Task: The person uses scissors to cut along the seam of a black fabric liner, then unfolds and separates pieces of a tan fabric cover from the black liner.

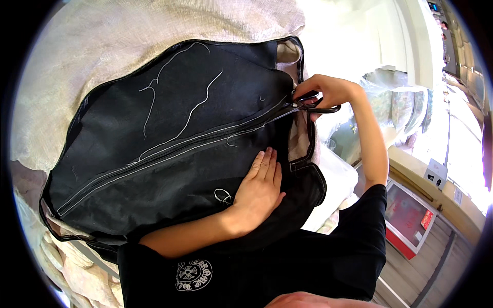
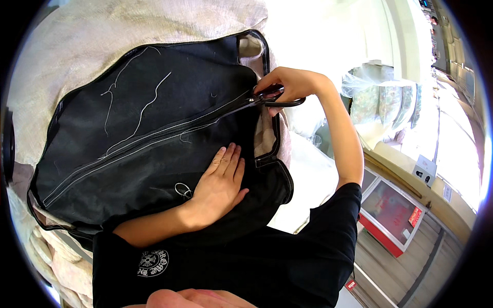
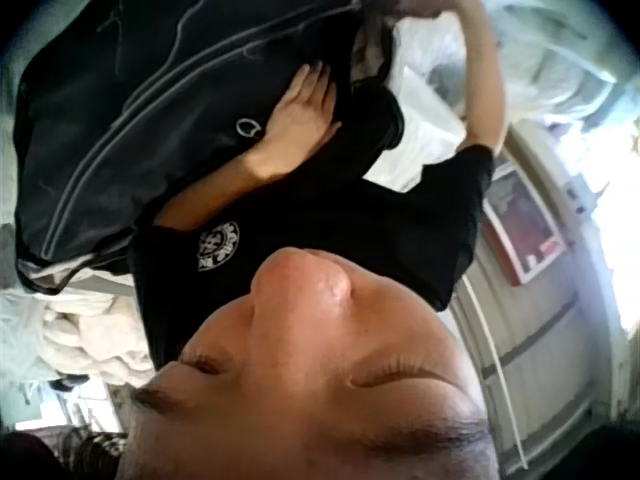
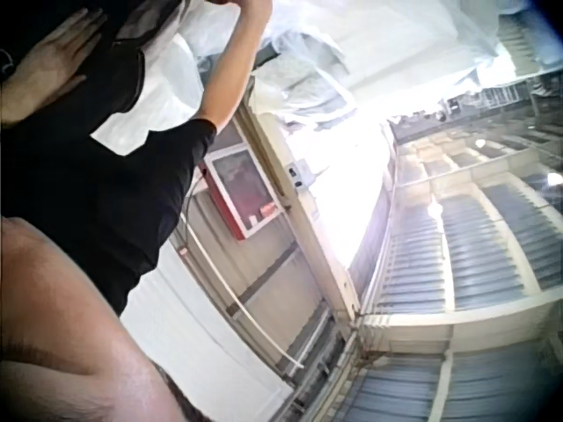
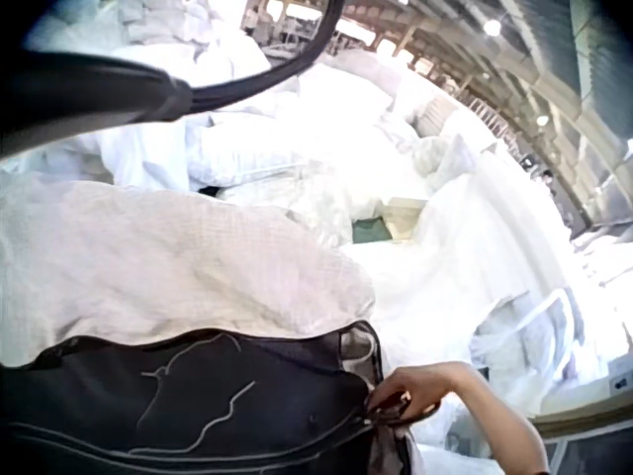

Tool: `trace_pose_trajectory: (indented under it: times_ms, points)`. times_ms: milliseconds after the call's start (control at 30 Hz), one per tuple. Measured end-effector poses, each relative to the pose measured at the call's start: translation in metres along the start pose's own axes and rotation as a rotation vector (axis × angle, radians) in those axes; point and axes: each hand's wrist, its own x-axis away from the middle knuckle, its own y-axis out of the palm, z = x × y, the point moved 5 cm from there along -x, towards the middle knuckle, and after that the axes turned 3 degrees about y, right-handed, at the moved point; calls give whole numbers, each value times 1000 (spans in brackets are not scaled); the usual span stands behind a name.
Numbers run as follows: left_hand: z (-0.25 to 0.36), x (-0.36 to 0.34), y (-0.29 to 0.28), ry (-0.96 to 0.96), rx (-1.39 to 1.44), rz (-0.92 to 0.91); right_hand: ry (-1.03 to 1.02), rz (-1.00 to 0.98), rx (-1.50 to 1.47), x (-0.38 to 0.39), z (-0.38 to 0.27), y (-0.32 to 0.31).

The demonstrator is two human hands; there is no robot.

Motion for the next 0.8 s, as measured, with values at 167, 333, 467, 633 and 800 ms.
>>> trace_pose_trajectory:
  times_ms: [167,333,467,633,800]
  points:
    - [-3,-1,10,2,49,-21,-29,-40,54,-11,-20,4]
    - [-5,0,11,12,72,43,-28,20,29,-14,-34,6]
    - [-7,-4,-17,17,106,96,111,27,-38,-5,-23,7]
    - [-32,7,-107,32,306,581,21,95,-83,3,-16,13]
    - [-59,-3,-130,-211,-60,680,-44,109,-40,2,-22,14]
